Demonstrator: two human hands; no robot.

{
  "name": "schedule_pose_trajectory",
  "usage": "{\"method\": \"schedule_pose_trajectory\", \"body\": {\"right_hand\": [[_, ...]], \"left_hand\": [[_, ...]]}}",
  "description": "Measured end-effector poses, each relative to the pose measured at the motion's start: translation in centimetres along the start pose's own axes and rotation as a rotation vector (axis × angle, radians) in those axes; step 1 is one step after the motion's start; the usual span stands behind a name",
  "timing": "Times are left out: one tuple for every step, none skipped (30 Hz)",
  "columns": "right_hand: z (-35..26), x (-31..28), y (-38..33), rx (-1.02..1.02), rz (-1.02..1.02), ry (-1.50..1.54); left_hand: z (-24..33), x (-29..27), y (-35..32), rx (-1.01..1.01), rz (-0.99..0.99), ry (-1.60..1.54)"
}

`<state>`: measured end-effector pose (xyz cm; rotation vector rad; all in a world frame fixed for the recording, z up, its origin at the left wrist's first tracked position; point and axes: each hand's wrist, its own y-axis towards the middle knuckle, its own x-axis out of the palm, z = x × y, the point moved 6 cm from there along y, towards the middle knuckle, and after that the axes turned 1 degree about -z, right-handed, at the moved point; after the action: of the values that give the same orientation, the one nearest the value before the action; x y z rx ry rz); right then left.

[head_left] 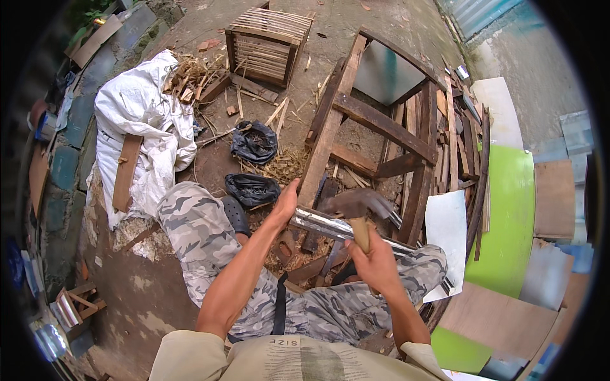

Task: The person sits on the ground and uses a hammer to repeatedly strike a metal frame, adjusting the frame's position between strikes. The person also picks up small metal pieces from the ground and places them on the frame during the process.

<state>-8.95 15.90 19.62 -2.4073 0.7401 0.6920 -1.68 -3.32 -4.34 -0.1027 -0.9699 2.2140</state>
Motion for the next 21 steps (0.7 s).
{"method": "schedule_pose_trajectory", "body": {"right_hand": [[0.1,-1.6,0.0,0.073,0.041,0.106],[-0.9,-3.1,-0.2,0.065,0.160,0.240],[-1.7,-3.7,-0.5,0.070,0.246,0.370],[-2.1,-4.0,-0.6,0.074,0.330,0.500],[-1.9,-2.9,-0.5,-0.028,0.334,0.321],[-0.4,-0.6,-0.5,-0.121,0.333,0.141],[0.2,0.7,-0.5,-0.212,0.324,-0.039],[0.4,1.2,-0.2,-0.175,0.194,-0.058],[0.6,1.4,0.2,-0.137,0.066,-0.077],[0.8,1.6,0.2,-0.098,-0.061,-0.095],[-0.1,1.1,0.2,-0.112,0.019,-0.029],[-0.5,0.5,0.0,-0.061,0.042,0.069],[-0.6,-0.7,0.0,-0.007,0.075,0.160],[-0.8,-1.8,-0.1,0.048,0.111,0.251],[-2.0,-2.7,-0.4,0.083,0.162,0.348],[-1.7,-2.6,-0.6,0.082,0.192,0.394],[-1.5,-2.6,-0.7,0.077,0.220,0.440],[-1.3,-2.5,-0.8,0.072,0.247,0.486],[-1.0,-2.2,-0.5,0.086,0.198,0.451],[-0.6,-2.0,-0.3,0.102,0.145,0.417],[-0.1,-1.9,0.0,0.117,0.092,0.382]], "left_hand": [[-0.2,0.5,-0.7,-0.031,-0.038,-0.019],[0.6,0.8,-0.9,-0.041,-0.067,-0.045],[0.5,0.7,-0.9,-0.009,-0.058,-0.038],[0.5,0.7,-0.6,0.002,-0.063,-0.041],[0.7,1.0,-0.4,0.016,-0.077,-0.040],[0.7,1.2,-0.4,0.022,-0.091,-0.038],[1.4,1.6,-1.1,-0.005,-0.119,-0.046],[3.1,2.0,-2.6,-0.031,-0.148,-0.056],[3.9,2.4,-3.5,-0.058,-0.177,-0.066],[2.4,2.4,-2.6,-0.039,-0.147,-0.029],[1.3,0.7,-0.7,0.010,-0.084,0.014],[-0.4,0.0,0.2,0.025,-0.042,0.048],[-0.6,0.1,0.7,0.043,-0.088,0.075],[-0.4,0.7,0.4,0.037,-0.140,0.047],[0.4,1.1,-0.2,0.033,-0.190,0.021],[0.9,1.5,-0.8,0.029,-0.240,-0.006],[1.1,1.5,-0.9,0.043,-0.224,0.013],[1.2,1.6,-1.0,0.057,-0.207,0.032],[1.4,1.6,-1.1,0.071,-0.191,0.050],[1.1,1.4,-1.0,0.060,-0.198,0.049],[0.9,1.1,-0.8,0.050,-0.204,0.048]]}}
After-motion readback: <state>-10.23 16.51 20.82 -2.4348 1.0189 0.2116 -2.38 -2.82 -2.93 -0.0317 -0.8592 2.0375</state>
